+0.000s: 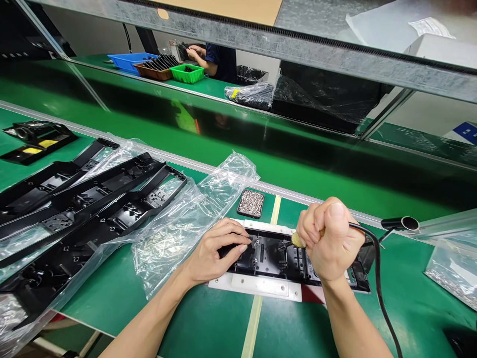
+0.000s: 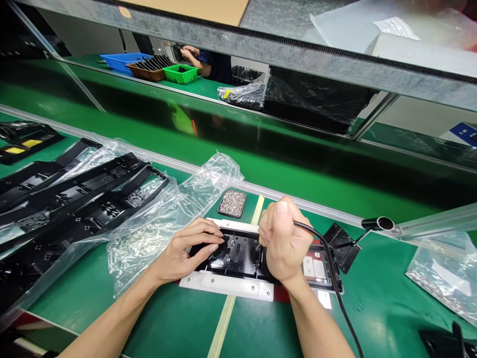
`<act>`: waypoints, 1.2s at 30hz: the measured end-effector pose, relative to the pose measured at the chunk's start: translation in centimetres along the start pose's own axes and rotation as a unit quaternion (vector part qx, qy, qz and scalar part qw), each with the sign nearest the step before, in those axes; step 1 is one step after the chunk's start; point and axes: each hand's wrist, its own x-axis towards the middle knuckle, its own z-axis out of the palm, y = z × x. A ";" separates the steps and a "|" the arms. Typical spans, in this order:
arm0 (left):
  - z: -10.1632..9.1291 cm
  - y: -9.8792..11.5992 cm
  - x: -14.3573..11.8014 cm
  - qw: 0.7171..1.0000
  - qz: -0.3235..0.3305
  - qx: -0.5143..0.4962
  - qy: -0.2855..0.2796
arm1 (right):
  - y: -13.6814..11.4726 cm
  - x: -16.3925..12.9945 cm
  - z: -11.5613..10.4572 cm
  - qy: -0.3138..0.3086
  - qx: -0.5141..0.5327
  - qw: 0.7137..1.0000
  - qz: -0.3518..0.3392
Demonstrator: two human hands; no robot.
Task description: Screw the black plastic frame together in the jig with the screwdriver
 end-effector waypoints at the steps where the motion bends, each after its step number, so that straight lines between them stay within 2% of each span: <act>1: 0.0 0.0 0.0 1.000 0.000 0.001 0.000 | 0.0 0.0 0.0 0.000 0.000 1.000 0.000; 36: -0.1 0.1 0.0 1.000 0.004 0.005 0.002 | 0.1 -0.1 -0.1 -0.003 0.000 1.000 -0.002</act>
